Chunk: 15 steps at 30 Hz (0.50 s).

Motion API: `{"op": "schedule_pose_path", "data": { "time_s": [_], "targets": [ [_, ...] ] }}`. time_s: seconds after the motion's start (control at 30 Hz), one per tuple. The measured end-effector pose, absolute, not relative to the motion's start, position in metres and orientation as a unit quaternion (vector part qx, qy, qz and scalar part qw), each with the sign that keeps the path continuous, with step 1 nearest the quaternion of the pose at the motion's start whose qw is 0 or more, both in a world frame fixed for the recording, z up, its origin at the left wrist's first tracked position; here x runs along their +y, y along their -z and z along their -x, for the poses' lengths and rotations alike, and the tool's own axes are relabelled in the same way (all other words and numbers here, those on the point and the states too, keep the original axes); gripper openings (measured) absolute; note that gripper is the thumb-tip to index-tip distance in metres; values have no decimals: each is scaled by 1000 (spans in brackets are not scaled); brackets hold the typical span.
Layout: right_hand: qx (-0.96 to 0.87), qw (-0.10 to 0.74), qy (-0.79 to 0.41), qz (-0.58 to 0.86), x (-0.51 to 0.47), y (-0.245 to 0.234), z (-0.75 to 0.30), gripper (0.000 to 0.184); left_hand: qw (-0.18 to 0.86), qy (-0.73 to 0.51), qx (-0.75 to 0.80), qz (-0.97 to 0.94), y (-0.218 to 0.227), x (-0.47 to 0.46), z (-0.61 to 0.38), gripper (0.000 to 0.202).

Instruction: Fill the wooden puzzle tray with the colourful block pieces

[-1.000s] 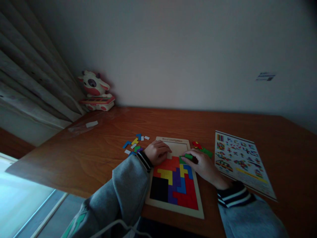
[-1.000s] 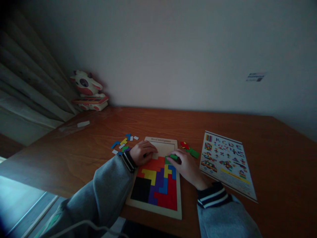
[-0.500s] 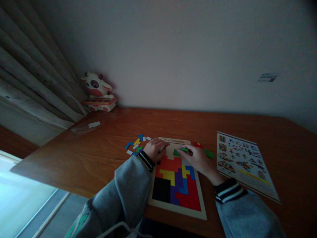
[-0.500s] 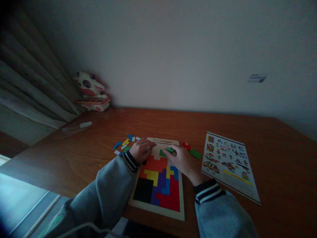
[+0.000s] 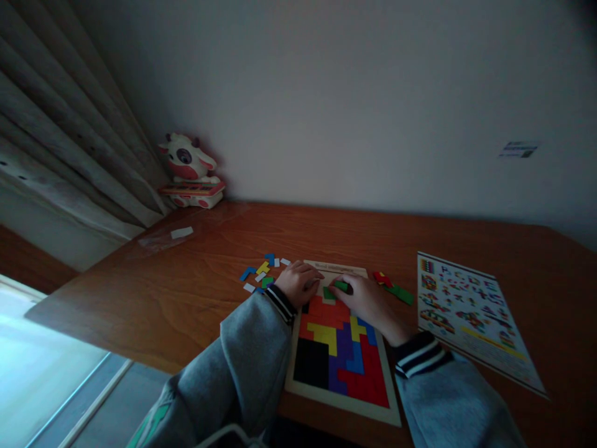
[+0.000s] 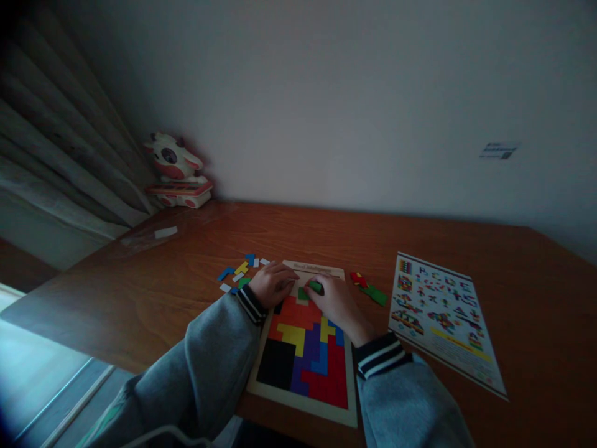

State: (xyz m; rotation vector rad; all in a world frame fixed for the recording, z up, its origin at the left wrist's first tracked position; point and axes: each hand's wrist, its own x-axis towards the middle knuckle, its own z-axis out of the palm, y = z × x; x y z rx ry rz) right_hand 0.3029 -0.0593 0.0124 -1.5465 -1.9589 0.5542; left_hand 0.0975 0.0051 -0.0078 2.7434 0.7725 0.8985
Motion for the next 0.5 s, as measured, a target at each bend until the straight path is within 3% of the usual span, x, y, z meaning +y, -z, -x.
{"op": "schedule_pose_path", "data": {
  "time_s": [0.5],
  "targets": [
    [-737,311,-172,575,-58,-3,-299,14,90,-299,233,-921,7,4,-100,19]
  ]
}}
